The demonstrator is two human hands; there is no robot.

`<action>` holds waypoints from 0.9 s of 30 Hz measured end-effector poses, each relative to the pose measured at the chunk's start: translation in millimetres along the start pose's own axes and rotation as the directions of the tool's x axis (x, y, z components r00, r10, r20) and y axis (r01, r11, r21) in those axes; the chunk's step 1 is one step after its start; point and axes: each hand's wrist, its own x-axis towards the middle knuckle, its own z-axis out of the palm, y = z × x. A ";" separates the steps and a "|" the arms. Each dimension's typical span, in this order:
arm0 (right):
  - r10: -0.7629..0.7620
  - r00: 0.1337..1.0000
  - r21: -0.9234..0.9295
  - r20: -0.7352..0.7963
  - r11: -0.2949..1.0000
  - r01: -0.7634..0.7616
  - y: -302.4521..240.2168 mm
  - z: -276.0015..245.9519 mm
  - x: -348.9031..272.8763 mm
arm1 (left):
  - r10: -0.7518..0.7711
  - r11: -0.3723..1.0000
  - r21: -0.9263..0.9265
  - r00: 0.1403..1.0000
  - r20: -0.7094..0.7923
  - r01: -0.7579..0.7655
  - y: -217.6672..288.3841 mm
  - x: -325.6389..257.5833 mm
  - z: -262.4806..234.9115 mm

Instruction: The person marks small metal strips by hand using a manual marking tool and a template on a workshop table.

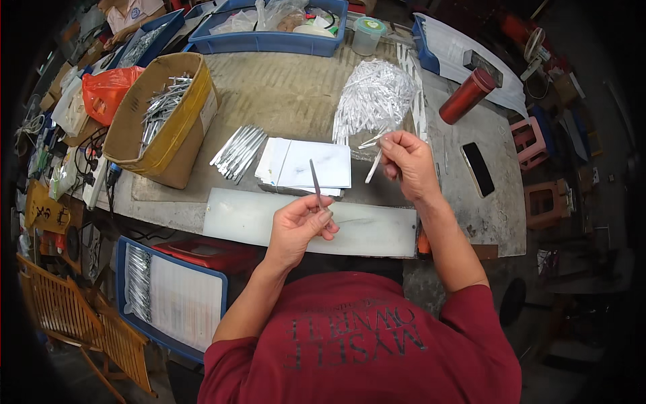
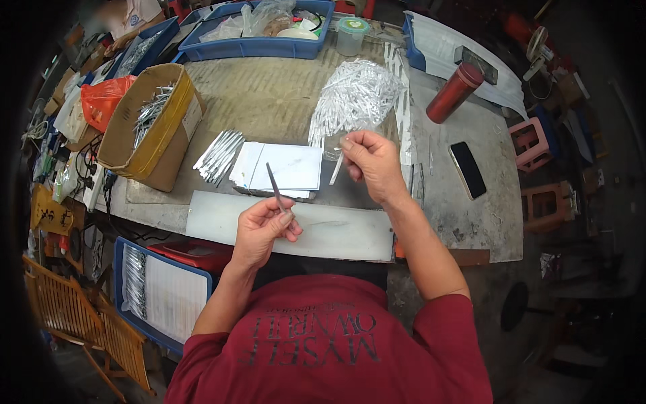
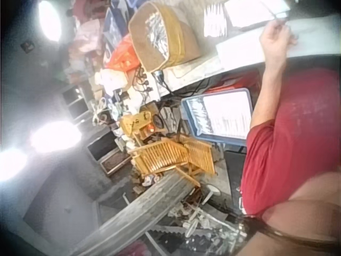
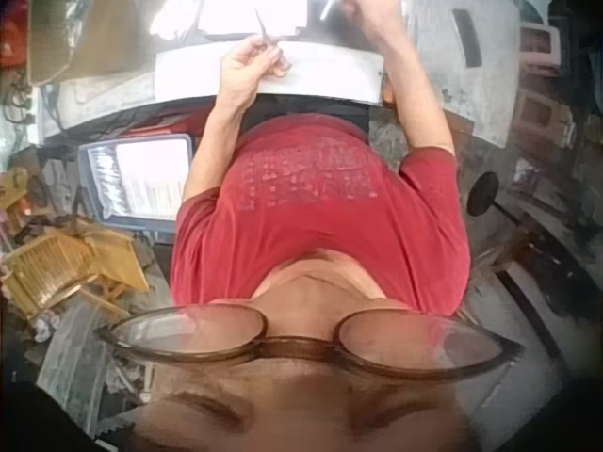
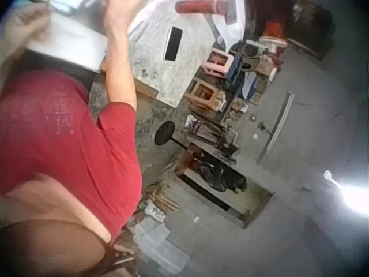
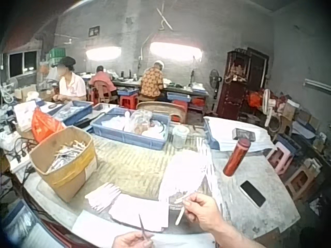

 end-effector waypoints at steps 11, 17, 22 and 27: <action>0.104 0.989 0.137 0.105 0.983 -0.118 22.8 27.1 -31.9 | -0.055 0.998 0.020 0.998 0.019 0.055 -3.8 8.6 18.2; 0.050 0.969 0.197 0.241 0.975 -0.099 31.3 22.4 -35.0 | -0.188 0.971 -0.146 0.982 0.033 0.190 -1.4 2.7 16.0; 0.057 0.985 0.075 0.166 0.995 -0.070 33.2 26.9 -41.2 | -0.084 0.994 -0.070 0.996 -0.030 0.082 -9.5 0.9 14.6; 0.013 0.984 -0.198 0.175 0.980 0.022 38.2 32.9 -52.2 | 0.042 0.995 0.093 0.996 -0.077 -0.035 -13.1 -0.8 17.2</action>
